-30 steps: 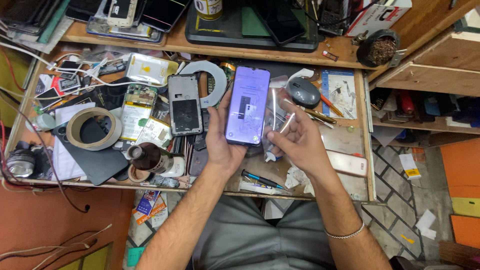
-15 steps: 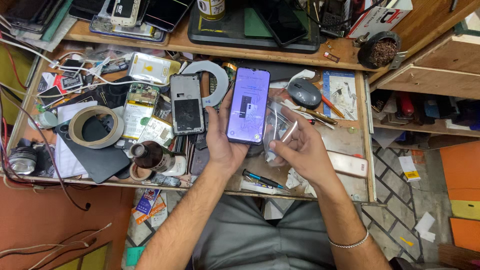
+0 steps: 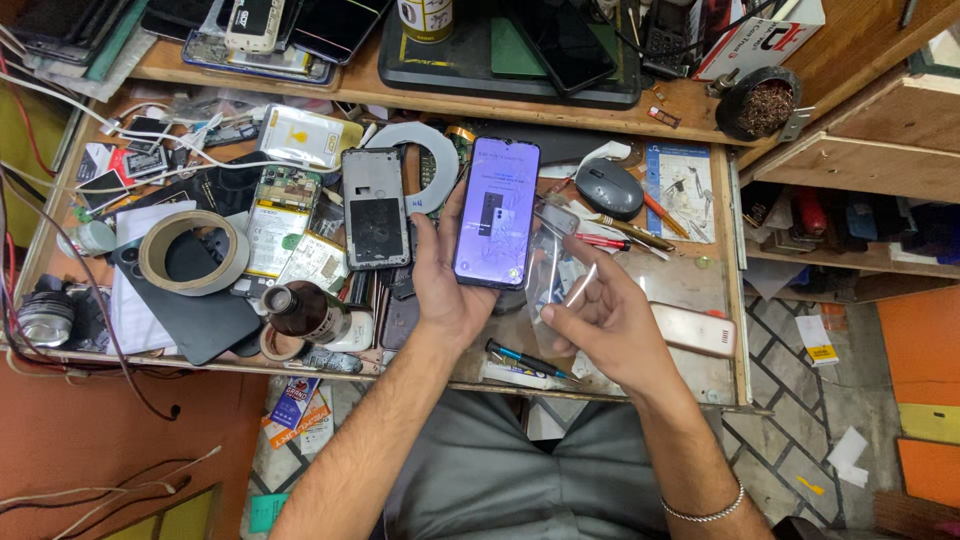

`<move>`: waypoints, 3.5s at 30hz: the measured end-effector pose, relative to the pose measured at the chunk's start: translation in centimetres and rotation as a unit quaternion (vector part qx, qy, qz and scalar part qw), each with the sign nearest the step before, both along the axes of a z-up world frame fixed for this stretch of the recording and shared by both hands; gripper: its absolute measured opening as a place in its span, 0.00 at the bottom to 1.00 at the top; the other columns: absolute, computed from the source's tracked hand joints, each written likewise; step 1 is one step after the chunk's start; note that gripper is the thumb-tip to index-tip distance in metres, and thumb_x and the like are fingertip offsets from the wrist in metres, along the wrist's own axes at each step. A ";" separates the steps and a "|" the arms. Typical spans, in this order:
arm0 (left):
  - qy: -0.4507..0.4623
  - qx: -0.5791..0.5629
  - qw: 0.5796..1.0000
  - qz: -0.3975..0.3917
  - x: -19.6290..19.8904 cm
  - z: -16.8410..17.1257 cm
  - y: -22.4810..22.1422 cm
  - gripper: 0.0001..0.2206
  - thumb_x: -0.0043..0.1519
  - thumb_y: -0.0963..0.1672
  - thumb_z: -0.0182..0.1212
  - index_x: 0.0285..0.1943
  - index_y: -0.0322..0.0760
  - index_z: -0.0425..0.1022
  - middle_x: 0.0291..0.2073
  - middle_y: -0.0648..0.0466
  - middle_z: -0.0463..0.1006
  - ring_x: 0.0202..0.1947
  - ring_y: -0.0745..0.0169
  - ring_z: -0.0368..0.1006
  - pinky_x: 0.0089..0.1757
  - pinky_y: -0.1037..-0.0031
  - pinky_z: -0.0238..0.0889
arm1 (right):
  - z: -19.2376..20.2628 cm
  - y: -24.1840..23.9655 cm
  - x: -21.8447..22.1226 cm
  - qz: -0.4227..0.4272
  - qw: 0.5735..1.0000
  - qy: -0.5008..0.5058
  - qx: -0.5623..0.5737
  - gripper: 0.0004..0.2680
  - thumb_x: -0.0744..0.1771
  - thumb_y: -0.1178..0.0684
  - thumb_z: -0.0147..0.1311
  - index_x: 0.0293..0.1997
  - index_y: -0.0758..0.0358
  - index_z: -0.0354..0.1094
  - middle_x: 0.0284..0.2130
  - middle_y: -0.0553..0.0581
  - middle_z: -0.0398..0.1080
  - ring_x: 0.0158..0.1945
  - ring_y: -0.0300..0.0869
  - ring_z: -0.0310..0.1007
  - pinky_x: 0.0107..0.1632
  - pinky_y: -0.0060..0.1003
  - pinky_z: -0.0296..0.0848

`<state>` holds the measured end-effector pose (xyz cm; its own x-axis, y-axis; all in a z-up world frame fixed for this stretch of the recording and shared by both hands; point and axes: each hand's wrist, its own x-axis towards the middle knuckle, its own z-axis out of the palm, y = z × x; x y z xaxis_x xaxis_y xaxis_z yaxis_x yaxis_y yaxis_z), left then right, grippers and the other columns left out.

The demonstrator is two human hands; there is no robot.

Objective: The person disassembles a smartphone by removing the back cover and prying open the screen assembly. They use a metal prying tool to separate the display from the frame and then inspect the internal components and the detached screen.

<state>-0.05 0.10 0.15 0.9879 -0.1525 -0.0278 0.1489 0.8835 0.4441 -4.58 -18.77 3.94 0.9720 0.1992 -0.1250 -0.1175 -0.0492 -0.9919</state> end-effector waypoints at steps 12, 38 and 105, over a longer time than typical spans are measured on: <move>0.007 -0.011 1.000 0.015 0.2 -0.4 -0.1 0.37 0.67 0.64 0.35 0.78 0.45 0.53 0.68 0.44 0.67 0.63 0.40 0.70 0.60 0.50 0.65 | 0.1 -0.2 -1.2 0.007 1.000 0.013 0.018 0.30 0.63 0.64 0.60 0.74 0.73 0.47 0.25 0.55 0.71 0.23 0.34 0.73 0.27 0.28 0.74; -0.047 0.029 0.998 0.007 -0.2 -0.4 0.0 0.38 0.66 0.64 0.37 0.78 0.44 0.51 0.66 0.44 0.68 0.60 0.45 0.71 0.54 0.50 0.69 | 0.6 -2.2 0.0 0.028 0.999 0.016 0.021 0.28 0.64 0.59 0.61 0.73 0.69 0.53 0.32 0.53 0.73 0.34 0.34 0.75 0.37 0.30 0.76; -0.105 0.112 0.986 -0.061 -0.9 -0.2 -0.2 0.41 0.65 0.64 0.30 0.82 0.41 0.43 0.75 0.48 0.55 0.74 0.54 0.53 0.69 0.58 0.47 | -3.0 0.0 3.6 -0.034 0.971 0.083 0.223 0.11 0.67 0.55 0.58 0.53 0.71 0.70 0.33 0.54 0.77 0.32 0.35 0.74 0.36 0.30 0.71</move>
<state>-0.93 -0.12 -0.10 0.9503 -0.2832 0.1296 0.1311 0.7413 0.6582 -0.96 -18.80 0.89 0.9585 0.2063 -0.1966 -0.2653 0.3944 -0.8798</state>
